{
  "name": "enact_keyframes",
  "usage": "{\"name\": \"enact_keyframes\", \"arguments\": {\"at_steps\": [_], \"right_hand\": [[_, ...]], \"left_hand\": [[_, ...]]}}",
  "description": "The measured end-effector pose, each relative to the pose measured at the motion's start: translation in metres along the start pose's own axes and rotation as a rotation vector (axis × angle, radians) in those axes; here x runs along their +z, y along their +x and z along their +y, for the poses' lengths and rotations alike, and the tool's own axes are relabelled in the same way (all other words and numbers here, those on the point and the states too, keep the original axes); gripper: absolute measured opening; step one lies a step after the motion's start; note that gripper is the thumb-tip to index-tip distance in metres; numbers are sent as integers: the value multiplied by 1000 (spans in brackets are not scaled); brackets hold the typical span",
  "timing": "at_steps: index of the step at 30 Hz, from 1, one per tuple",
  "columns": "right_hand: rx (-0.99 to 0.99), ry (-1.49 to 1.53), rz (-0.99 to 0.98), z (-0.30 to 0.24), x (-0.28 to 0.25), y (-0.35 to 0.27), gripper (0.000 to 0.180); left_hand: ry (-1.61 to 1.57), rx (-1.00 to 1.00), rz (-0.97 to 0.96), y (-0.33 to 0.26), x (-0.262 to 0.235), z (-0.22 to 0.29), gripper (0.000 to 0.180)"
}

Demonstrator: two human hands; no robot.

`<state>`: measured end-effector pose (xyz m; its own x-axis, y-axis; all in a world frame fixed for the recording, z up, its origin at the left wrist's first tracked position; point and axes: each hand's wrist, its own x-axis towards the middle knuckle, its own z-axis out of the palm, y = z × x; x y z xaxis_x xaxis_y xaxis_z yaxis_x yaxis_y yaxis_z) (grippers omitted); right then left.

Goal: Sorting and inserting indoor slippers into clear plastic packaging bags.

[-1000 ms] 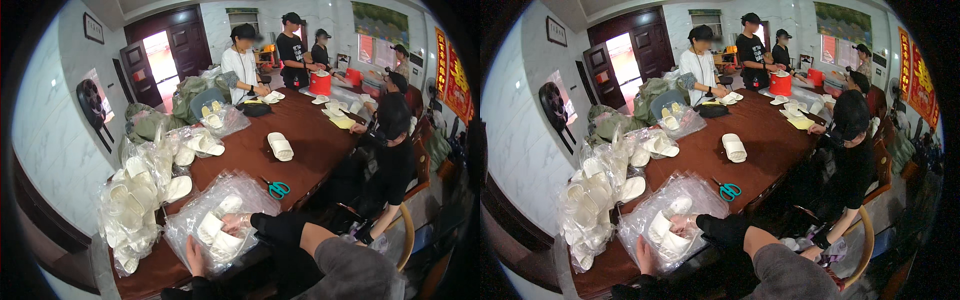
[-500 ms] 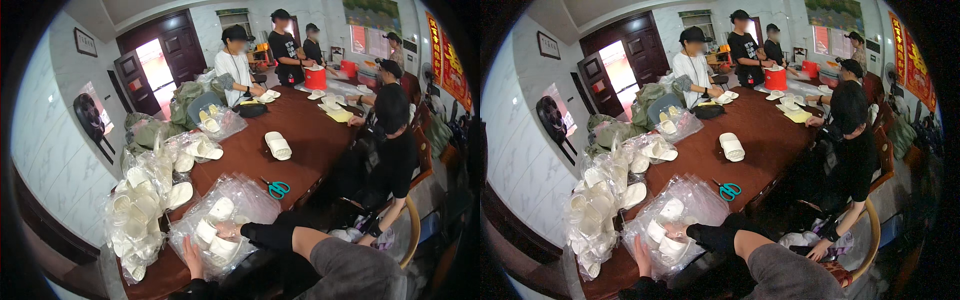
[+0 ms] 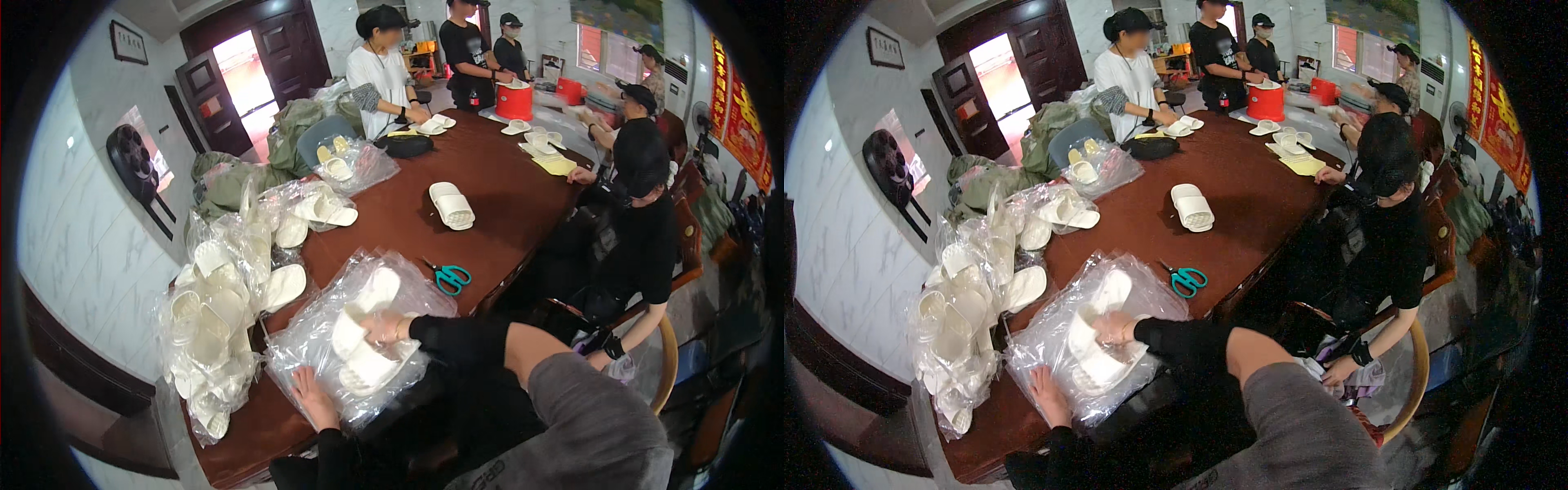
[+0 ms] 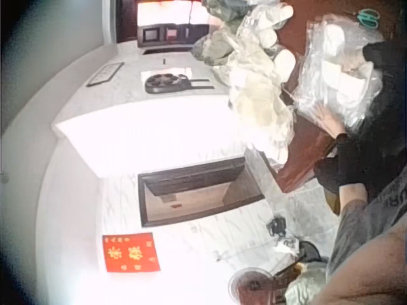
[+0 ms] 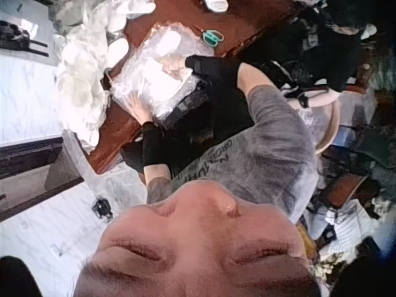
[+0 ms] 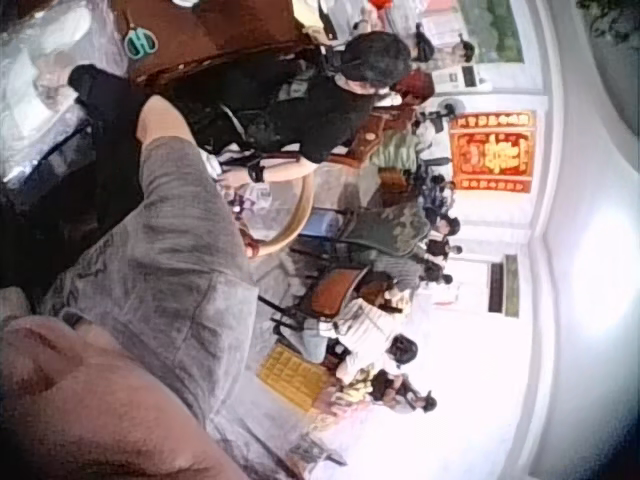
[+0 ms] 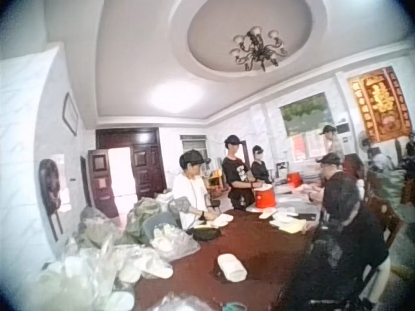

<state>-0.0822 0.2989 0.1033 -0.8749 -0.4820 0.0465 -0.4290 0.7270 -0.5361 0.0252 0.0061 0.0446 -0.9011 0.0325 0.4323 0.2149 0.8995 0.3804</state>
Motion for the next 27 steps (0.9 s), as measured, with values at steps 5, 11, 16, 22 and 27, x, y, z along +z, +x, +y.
{"name": "enact_keyframes", "arguments": {"at_steps": [5,11,16,22,27], "right_hand": [[183,-25,31,-2,-60,-23,37],[271,-20,80,47,-110,-29,25],[461,389,283,87,-178,-38,26],[640,177,899,163,-322,-47,30],[487,-420,840,144,-280,-23,72]], "left_hand": [[-6,-10,4,3,2,11,52],[-28,-19,34,9,7,14,50],[-23,-77,44,3,-5,-1,54],[-76,-56,0,2,-1,11,56],[-42,-89,22,4,5,-7,52]]}}
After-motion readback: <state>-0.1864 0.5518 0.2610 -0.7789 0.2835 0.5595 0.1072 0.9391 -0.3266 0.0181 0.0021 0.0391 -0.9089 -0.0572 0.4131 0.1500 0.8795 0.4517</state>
